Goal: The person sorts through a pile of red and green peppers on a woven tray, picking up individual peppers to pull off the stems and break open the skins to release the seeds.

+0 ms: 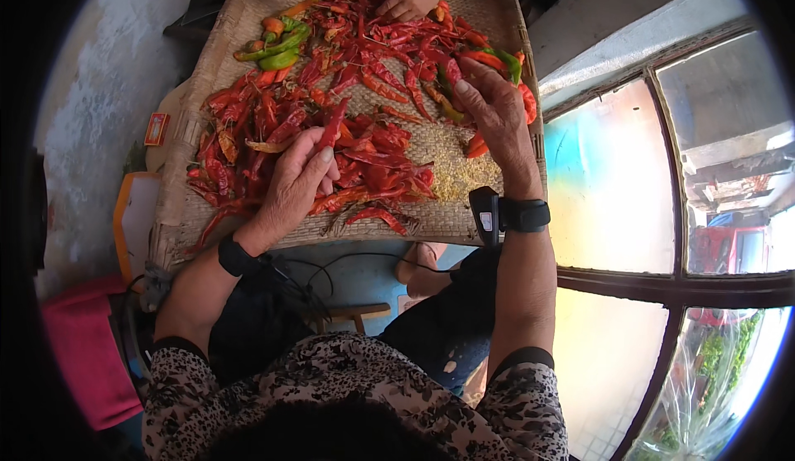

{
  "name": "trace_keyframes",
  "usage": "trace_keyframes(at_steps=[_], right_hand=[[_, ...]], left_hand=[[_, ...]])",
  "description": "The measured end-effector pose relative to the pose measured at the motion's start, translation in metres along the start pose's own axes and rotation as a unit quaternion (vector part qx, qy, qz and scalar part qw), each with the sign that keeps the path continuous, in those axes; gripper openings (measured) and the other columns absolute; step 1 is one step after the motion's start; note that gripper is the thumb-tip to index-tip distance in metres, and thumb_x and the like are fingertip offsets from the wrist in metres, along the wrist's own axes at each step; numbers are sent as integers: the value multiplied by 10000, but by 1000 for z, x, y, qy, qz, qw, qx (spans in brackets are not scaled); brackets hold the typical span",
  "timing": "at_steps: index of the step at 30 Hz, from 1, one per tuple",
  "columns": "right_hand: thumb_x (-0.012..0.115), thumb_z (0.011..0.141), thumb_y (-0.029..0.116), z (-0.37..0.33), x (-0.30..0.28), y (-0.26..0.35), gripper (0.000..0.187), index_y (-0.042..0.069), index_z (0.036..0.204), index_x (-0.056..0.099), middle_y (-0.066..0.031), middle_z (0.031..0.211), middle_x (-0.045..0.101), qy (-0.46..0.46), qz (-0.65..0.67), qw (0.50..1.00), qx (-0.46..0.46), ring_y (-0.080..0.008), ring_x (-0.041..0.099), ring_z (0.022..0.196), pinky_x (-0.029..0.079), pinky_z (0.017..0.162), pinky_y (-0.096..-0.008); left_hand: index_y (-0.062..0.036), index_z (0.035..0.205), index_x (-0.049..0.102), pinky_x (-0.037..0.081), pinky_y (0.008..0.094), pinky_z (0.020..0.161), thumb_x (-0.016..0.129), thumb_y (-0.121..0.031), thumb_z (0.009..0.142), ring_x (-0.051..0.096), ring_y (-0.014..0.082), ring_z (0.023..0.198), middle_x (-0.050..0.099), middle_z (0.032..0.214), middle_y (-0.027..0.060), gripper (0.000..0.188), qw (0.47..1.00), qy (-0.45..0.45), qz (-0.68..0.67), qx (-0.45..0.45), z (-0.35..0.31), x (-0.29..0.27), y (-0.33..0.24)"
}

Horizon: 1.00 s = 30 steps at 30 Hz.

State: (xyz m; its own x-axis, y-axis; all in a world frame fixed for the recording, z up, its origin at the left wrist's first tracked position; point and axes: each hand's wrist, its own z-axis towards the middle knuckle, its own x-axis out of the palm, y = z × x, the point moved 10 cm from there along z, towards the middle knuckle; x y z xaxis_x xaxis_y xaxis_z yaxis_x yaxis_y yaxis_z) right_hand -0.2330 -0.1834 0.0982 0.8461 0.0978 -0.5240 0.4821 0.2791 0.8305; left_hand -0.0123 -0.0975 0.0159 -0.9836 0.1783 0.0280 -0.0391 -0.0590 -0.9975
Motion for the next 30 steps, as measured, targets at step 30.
trace_keyframes(at_steps=[30], right_hand=[[633, 816, 101, -15, 101, -25, 262, 41, 1071, 626, -174, 935, 642, 136, -325, 915, -197, -357, 626, 821, 512, 737, -409]], left_hand=[[32, 1279, 414, 441, 227, 575, 455, -246, 992, 505, 68, 628, 556, 771, 38, 401, 1000, 7, -15, -8, -1, 2, 3]])
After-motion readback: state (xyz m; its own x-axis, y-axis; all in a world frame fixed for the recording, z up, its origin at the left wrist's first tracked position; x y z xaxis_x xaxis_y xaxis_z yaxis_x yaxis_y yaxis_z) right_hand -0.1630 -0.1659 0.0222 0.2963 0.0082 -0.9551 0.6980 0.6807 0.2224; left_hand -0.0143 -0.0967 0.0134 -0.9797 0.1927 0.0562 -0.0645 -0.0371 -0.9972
